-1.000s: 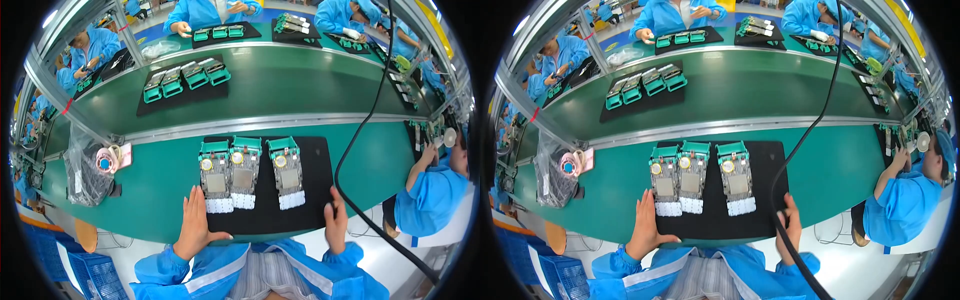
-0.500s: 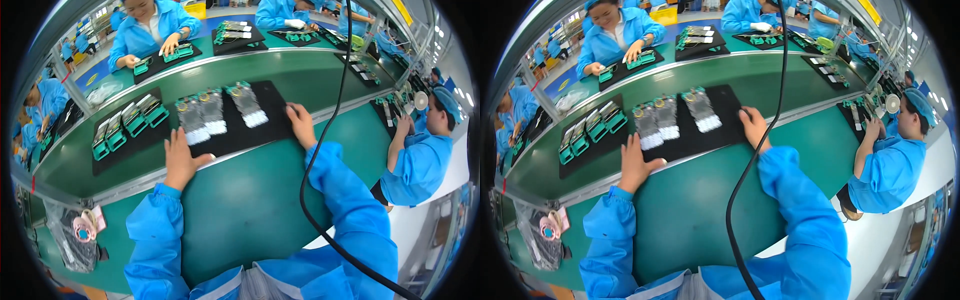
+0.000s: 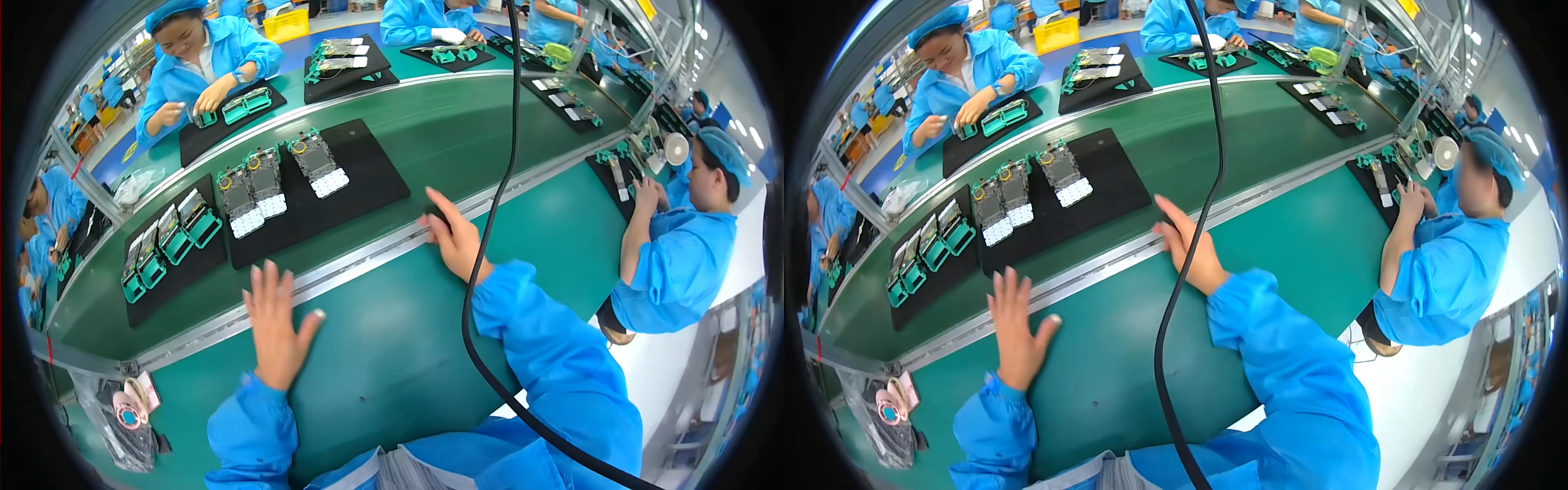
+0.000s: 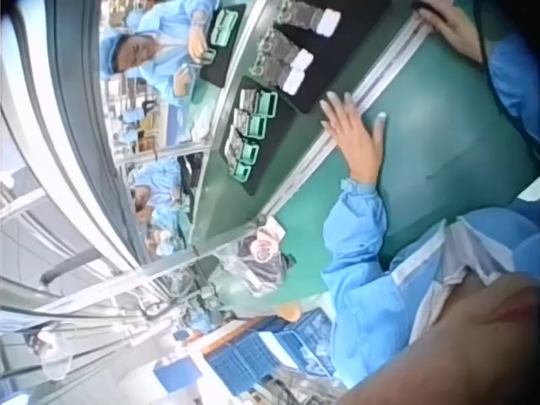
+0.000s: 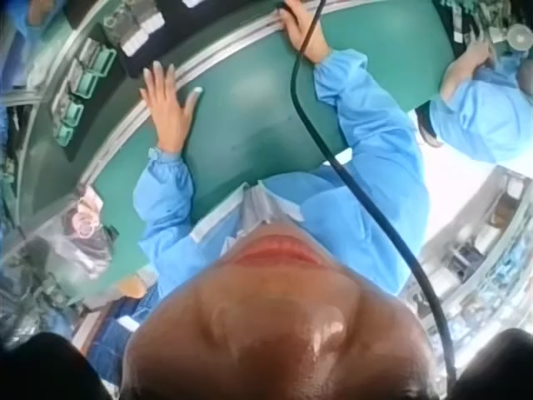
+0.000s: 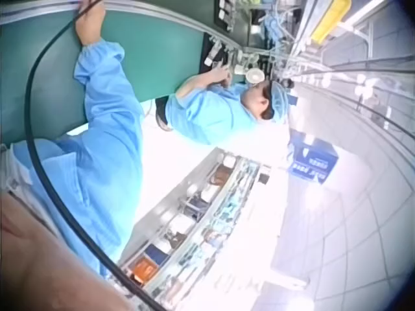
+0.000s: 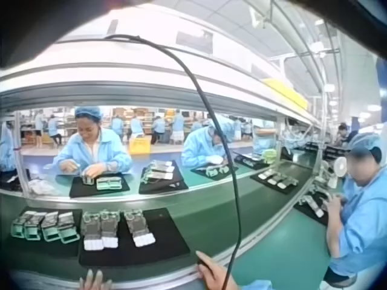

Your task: The person assembles electronic components, housings, and batteries onto printed circuit boards by hand.

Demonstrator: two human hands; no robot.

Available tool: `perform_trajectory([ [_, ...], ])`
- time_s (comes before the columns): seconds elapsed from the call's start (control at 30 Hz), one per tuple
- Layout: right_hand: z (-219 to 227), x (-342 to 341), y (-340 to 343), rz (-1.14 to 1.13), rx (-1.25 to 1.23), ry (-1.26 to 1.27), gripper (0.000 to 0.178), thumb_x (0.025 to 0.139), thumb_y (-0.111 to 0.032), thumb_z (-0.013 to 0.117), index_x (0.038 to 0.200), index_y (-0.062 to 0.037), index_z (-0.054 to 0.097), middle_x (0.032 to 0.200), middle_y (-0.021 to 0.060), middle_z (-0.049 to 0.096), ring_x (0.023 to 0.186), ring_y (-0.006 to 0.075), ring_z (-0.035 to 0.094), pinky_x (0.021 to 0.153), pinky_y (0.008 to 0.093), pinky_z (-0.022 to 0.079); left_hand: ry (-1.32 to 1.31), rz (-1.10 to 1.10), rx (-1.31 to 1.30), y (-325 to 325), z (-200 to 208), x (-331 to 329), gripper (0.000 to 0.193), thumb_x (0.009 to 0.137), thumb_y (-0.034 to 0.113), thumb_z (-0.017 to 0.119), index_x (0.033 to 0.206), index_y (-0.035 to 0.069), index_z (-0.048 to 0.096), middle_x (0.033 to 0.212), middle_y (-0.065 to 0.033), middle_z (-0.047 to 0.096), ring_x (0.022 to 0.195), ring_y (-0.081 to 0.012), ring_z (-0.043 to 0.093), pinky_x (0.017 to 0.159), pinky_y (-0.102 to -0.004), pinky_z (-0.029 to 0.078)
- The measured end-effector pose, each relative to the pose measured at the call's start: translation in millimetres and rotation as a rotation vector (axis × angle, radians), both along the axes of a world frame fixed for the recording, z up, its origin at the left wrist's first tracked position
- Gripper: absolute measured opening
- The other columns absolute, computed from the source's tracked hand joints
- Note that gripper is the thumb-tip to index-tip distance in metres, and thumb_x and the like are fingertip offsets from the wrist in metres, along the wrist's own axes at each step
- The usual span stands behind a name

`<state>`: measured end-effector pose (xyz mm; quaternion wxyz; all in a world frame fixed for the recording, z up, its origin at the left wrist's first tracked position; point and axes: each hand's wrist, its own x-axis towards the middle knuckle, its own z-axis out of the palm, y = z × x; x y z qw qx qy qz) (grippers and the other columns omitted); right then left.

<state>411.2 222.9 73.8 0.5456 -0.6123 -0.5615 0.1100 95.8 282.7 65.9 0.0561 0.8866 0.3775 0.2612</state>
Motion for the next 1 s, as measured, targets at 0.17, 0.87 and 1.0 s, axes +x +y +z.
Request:
perform_trajectory([
  [0.17, -19, 37, -56, -0.024, 0.086, -0.159, 0.026, 0.089, 0.005, 0.049, 0.108, -0.0041, 0.064, 0.096, 0.0092, 0.062, 0.081, 0.0180, 0.060, 0.069, 0.0274, 0.050, 0.166, -0.292, -0.128, -96, 8, 7, 0.079, 0.079, 0.044, 0.069, 0.141, 0.007, 0.037, 0.150, -0.0220, 0.024, 0.138, -0.0384, 0.025, 0.109, -0.0529, 0.024],
  [0.87, 2, 202, 384, -0.115, -0.247, 0.925, 0.029, 0.091, -0.025, 0.064, 0.103, -0.0001, 0.056, 0.080, 0.0087, 0.050, 0.083, 0.0218, 0.057, 0.078, 0.0316, 0.052, -0.074, -0.960, -0.413, -66, -51, 187, 0.051, 0.090, 0.035, 0.053, 0.120, -0.006, 0.054, 0.137, -0.0167, 0.045, 0.131, -0.0274, 0.038, 0.108, -0.0411, 0.030],
  [1.0, -47, 209, 486, -0.084, -0.079, 1.140, 0.056, 0.090, -0.027, 0.065, 0.129, 0.0035, 0.038, 0.103, 0.0152, 0.039, 0.093, 0.0291, 0.048, 0.094, 0.0484, 0.048, 0.157, -0.952, -0.384, -28, -58, 192, 0.041, 0.089, 0.022, 0.045, 0.124, 0.004, 0.055, 0.139, -0.0087, 0.046, 0.134, -0.0225, 0.036, 0.111, -0.0360, 0.026],
])
